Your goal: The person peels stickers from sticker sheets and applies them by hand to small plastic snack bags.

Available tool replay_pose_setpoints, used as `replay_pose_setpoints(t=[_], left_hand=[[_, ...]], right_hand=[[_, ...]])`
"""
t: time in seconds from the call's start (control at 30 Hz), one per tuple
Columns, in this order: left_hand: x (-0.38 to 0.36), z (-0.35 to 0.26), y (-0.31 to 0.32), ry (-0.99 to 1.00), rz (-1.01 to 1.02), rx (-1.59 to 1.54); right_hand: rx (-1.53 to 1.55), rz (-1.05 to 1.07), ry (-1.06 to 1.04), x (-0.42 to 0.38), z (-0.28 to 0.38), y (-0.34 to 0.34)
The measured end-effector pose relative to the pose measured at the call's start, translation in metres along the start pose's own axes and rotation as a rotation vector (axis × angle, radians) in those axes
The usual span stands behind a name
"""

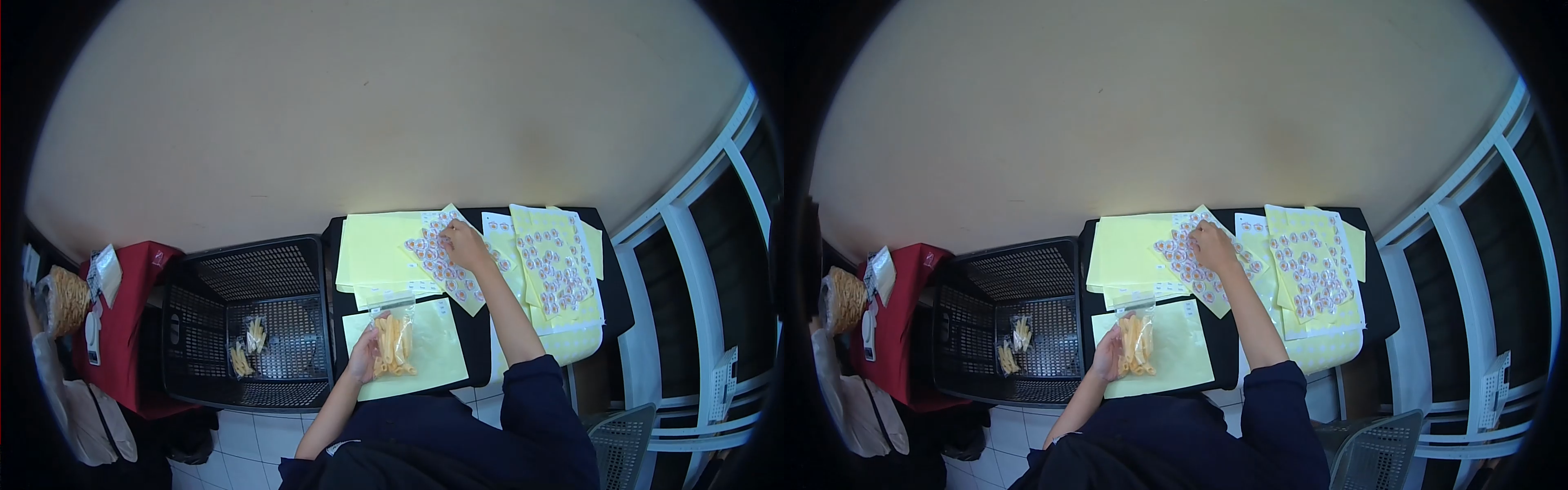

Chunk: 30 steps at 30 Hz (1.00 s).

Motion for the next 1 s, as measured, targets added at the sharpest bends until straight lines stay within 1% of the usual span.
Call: replay_pose_setpoints(t=[0.03, 0.1, 0.13, 0.2, 0.3, 0.33, 0.4, 0.43, 0.47, 0.5, 0.53, 0.6, 0.63, 0.67, 0.73, 0.77, 0.83, 0.87, 0.93, 1.0], left_hand=[[0.000, 0.002, -0.001, -0.009, 0.004, 0.011], [0.001, 0.003, -0.004, -0.014, 0.002, 0.017], [0.001, 0.004, -0.006, -0.014, -0.007, 0.029], [0.001, 0.004, -0.007, -0.013, -0.017, 0.035], [0.000, 0.005, -0.005, -0.034, -0.014, 0.055], [0.001, 0.005, -0.005, -0.024, -0.001, 0.017], [0.002, 0.005, -0.005, -0.011, 0.009, -0.022], [0.003, 0.002, -0.007, 0.038, -0.017, 0.041], [0.002, 0.000, -0.009, 0.085, -0.046, 0.104], [0.001, 0.002, -0.010, 0.064, -0.069, 0.046], [0.001, 0.004, -0.010, 0.063, -0.076, 0.041], [0.003, -0.003, -0.009, 0.161, -0.082, 0.125], [0.003, -0.006, -0.009, 0.211, -0.081, 0.139], [0.003, -0.004, -0.008, 0.205, -0.083, 0.139], [0.003, -0.006, -0.008, 0.218, -0.101, 0.206], [0.003, -0.005, -0.006, 0.215, -0.098, 0.207], [0.000, -0.009, -0.006, 0.263, -0.133, 0.265], [0.000, -0.007, -0.006, 0.259, -0.130, 0.264], [-0.001, -0.011, -0.004, 0.310, -0.116, 0.447], [-0.001, -0.010, -0.004, 0.331, -0.111, 0.453]], right_hand=[[0.000, 0.004, -0.006, 0.002, 0.000, -0.001], [0.104, 0.098, 0.084, 0.003, -0.012, 0.007], [0.103, 0.104, 0.080, 0.003, -0.012, 0.008], [0.123, 0.045, -0.005, 0.003, -0.007, 0.001], [0.135, 0.075, 0.027, 0.002, -0.013, 0.002], [0.136, 0.079, 0.025, 0.001, -0.014, 0.001], [0.320, 0.053, 0.175, -0.001, -0.024, -0.002], [0.322, 0.059, 0.174, -0.003, -0.019, -0.001], [0.489, -0.085, 0.170, -0.009, -0.016, -0.012], [0.653, -0.230, 0.167, -0.017, -0.010, -0.025], [0.654, -0.221, 0.169, -0.025, 0.003, -0.025], [0.672, -0.299, 0.278, -0.056, 0.022, -0.028], [0.697, -0.298, 0.271, -0.070, 0.043, -0.027], [0.722, -0.299, 0.265, -0.084, 0.062, -0.022], [0.884, -0.331, 0.274, -0.111, 0.078, 0.000], [0.882, -0.335, 0.277, -0.121, 0.088, 0.008], [0.660, -0.441, 0.306, -0.140, 0.107, 0.006], [0.657, -0.443, 0.309, -0.144, 0.111, 0.012], [0.653, -0.461, 0.398, -0.152, 0.110, 0.024], [0.615, -0.470, 0.418, -0.154, 0.113, 0.026]])
Point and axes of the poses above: each hand's wrist, its own x-axis towards the middle knuckle, its own y-axis out of the palm, z = x × y, the point moved 10 cm from there along x, towards the middle knuckle, and after that the axes turned 11 degrees about x, right-handed, at the moved point
